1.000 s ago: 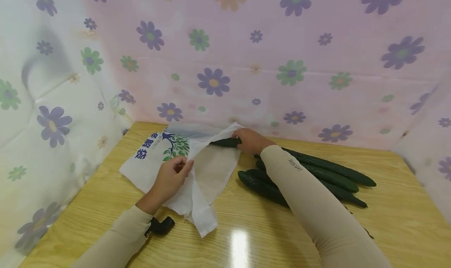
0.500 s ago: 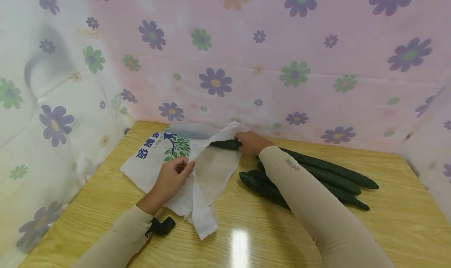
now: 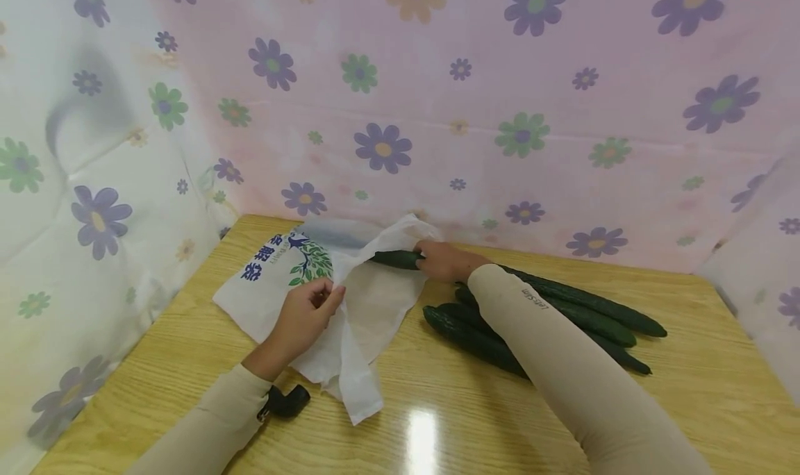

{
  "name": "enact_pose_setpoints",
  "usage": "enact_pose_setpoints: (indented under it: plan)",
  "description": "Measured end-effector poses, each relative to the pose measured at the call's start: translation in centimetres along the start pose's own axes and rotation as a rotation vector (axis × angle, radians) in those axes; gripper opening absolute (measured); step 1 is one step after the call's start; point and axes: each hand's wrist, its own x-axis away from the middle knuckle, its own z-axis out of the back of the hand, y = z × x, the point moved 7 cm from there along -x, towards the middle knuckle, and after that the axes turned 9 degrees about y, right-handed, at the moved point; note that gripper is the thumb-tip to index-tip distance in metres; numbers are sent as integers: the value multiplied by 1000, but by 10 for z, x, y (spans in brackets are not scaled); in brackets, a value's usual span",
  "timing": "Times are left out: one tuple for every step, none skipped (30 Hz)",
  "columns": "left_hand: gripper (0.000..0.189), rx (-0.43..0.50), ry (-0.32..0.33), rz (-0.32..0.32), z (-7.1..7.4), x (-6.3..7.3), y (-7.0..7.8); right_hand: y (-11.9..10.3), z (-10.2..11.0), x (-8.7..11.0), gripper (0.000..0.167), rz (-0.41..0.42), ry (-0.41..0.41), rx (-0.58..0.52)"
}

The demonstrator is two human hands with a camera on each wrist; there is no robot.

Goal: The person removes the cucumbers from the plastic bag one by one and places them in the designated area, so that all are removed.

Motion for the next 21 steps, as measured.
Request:
enact_pose_setpoints:
  plan:
    - [23, -2, -1, 5, 0, 0, 0, 0, -1, 2, 46, -25, -15, -34]
    - [23, -3, -3, 9, 0, 0, 0, -1, -3, 3, 46, -50, -29, -64]
    - [23, -3, -4, 13, 0, 0, 0, -2, -5, 5, 46, -72, -43, -92]
    - [23, -6, -4, 18, 0, 0, -1, -2, -6, 6, 46, -94, -59, -128]
    - [23, -6, -5, 19, 0, 0, -1, -2, -8, 7, 45, -115, -72, -175]
    - [23, -7, -5, 21, -1, 0, -1, -3, -11, 8, 46, -129, -83, -222]
    - [23, -7, -5, 24, -1, 0, -1, -4, -12, 8, 47, -132, -90, -258]
    - [23, -6, -5, 24, -1, 0, -1, -5, -14, 9, 48, -135, -96, -297]
    - [23, -4, -4, 25, -1, 0, -1, -6, -16, 9, 47, -134, -106, -341]
    - [23, -4, -3, 26, 0, 0, -1, -7, -18, 10, 48, -133, -112, -382]
    - [23, -2, -3, 27, 0, 0, -1, -9, -19, 10, 47, -130, -115, -409]
    - [23, -1, -3, 30, 0, 0, -2, -10, -20, 10, 48, -130, -115, -414]
    - [23, 1, -3, 30, 0, 0, -1, -11, -22, 10, 50, -128, -111, -406]
    - [23, 2, -3, 27, 0, 1, -1, -12, -23, 10, 51, -123, -104, -394]
    - [23, 2, -2, 27, 0, 1, -1, -13, -24, 10, 51, -124, -95, -381]
    - [23, 3, -2, 26, 0, 1, -1, -14, -25, 10, 53, -128, -78, -359]
    - [24, 3, -2, 25, 0, 1, -1, -15, -26, 10, 54, -134, -57, -341]
    - [24, 4, -2, 24, 0, 1, 0, -16, -27, 10, 54, -138, -37, -328]
    - [24, 7, -3, 23, 0, 1, 0, -17, -28, 11, 56, -142, -14, -316]
    - [24, 9, -4, 23, 0, 1, 0, -19, -28, 11, 54, -142, 9, -314]
    - [24, 10, -4, 25, 0, 1, -1, -21, -28, 12, 55, -148, 35, -319]
